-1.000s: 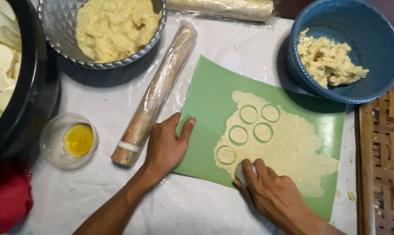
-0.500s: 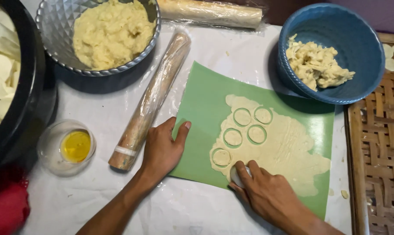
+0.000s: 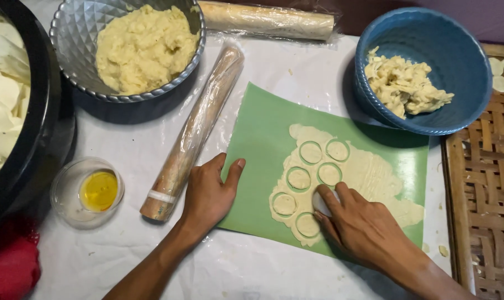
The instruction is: Rolling out dough and using a circular cutter to create small uniform dough shapes on a mat.
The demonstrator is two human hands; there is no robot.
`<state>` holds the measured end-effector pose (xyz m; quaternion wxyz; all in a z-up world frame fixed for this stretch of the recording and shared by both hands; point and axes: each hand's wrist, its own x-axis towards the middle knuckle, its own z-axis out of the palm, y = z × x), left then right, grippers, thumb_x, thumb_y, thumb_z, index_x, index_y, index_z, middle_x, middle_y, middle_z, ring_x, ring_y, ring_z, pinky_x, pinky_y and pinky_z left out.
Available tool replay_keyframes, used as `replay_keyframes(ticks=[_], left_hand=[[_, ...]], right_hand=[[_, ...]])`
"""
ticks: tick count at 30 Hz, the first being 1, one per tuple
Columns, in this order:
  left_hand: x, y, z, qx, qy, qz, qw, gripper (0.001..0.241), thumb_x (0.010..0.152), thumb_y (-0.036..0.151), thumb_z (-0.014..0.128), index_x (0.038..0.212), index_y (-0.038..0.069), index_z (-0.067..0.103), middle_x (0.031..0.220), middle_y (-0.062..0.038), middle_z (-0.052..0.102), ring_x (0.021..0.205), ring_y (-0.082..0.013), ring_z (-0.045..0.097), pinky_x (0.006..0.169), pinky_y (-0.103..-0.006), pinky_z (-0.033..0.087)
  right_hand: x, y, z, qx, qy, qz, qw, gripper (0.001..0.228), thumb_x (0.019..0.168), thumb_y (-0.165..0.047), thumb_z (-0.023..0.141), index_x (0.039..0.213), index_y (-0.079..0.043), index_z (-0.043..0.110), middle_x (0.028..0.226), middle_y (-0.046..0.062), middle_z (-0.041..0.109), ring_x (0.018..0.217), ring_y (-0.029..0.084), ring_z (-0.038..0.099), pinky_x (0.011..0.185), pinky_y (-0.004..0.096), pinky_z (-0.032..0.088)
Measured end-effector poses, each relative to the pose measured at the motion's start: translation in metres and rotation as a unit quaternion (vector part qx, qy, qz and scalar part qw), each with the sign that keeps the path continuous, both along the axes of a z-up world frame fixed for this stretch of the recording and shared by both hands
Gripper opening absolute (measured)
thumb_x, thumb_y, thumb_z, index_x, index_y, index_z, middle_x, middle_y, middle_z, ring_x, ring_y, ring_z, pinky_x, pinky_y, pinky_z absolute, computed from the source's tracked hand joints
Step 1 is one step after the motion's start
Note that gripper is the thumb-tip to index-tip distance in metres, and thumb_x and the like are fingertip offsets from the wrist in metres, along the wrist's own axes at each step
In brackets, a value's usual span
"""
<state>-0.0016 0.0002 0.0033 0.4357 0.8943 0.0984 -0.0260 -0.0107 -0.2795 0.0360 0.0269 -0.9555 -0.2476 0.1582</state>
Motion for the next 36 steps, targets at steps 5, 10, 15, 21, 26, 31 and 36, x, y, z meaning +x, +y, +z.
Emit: replay_keyframes(ticks=[5, 10, 15, 21, 26, 31, 36], left_hand=[[-0.001, -0.001, 0.004, -0.004, 0.008, 0.003, 1.000, 0.033, 0.097, 0.023, 0.066, 0.071, 0.003, 0.060, 0.046, -0.009, 0.050, 0.037, -0.0183, 0.039, 0.040, -0.0389, 0.039], [0.000, -0.001, 0.001, -0.009, -0.009, 0.004, 1.000, 0.036, 0.096, 0.022, 0.066, 0.067, 0.003, 0.057, 0.043, -0.006, 0.045, 0.036, -0.0156, 0.036, 0.037, -0.0365, 0.035], [0.001, -0.002, 0.004, -0.012, 0.005, 0.001, 1.000, 0.030, 0.098, 0.023, 0.066, 0.075, 0.003, 0.064, 0.045, -0.005, 0.047, 0.037, -0.0139, 0.036, 0.036, -0.0348, 0.035], [-0.001, 0.000, -0.001, -0.003, -0.004, 0.002, 1.000, 0.031, 0.096, 0.024, 0.066, 0.074, 0.002, 0.062, 0.046, -0.009, 0.049, 0.038, -0.0182, 0.041, 0.040, -0.0388, 0.039], [-0.002, 0.000, -0.001, -0.005, 0.001, 0.000, 1.000, 0.032, 0.097, 0.024, 0.066, 0.073, 0.003, 0.060, 0.048, -0.009, 0.052, 0.038, -0.0185, 0.042, 0.040, -0.0385, 0.041], [0.000, 0.000, 0.001, -0.004, 0.016, -0.004, 1.000, 0.032, 0.097, 0.025, 0.065, 0.076, 0.002, 0.062, 0.047, -0.010, 0.053, 0.037, -0.0189, 0.044, 0.040, -0.0384, 0.043], [-0.001, 0.001, 0.000, -0.004, 0.005, -0.010, 1.000, 0.034, 0.097, 0.025, 0.065, 0.073, 0.002, 0.060, 0.046, -0.011, 0.051, 0.037, -0.0201, 0.043, 0.041, -0.0396, 0.043]], right_hand=[[-0.003, 0.004, -0.016, -0.023, -0.087, 0.020, 0.996, 0.052, 0.102, -0.047, 0.047, 0.129, -0.003, 0.047, 0.091, 0.015, 0.059, 0.052, 0.029, 0.070, 0.037, 0.038, 0.055], [-0.005, 0.004, -0.023, -0.037, -0.106, 0.013, 0.994, 0.053, 0.102, -0.047, 0.048, 0.128, -0.001, 0.048, 0.087, 0.014, 0.057, 0.049, 0.026, 0.064, 0.036, 0.036, 0.054], [-0.002, 0.006, -0.021, -0.084, -0.037, -0.008, 0.996, 0.065, 0.102, -0.055, 0.039, 0.140, -0.003, 0.041, 0.095, 0.016, 0.061, 0.057, 0.028, 0.072, 0.040, 0.036, 0.061], [0.000, 0.006, -0.011, -0.010, -0.027, 0.010, 1.000, 0.052, 0.101, -0.051, 0.045, 0.129, -0.008, 0.047, 0.090, 0.012, 0.060, 0.049, 0.025, 0.067, 0.036, 0.035, 0.055], [-0.003, 0.006, -0.008, -0.026, -0.016, -0.017, 0.999, 0.060, 0.100, -0.054, 0.044, 0.136, -0.005, 0.047, 0.099, 0.014, 0.063, 0.062, 0.030, 0.073, 0.045, 0.039, 0.059], [-0.007, -0.001, 0.000, 0.018, -0.027, -0.064, 0.997, 0.051, 0.096, -0.051, 0.052, 0.130, -0.013, 0.052, 0.100, 0.006, 0.065, 0.069, 0.026, 0.072, 0.054, 0.038, 0.060], [-0.012, -0.027, -0.005, 0.025, -0.024, -0.084, 0.996, 0.048, 0.093, -0.053, 0.048, 0.127, -0.020, 0.055, 0.103, 0.000, 0.068, 0.061, 0.021, 0.073, 0.051, 0.034, 0.061]])
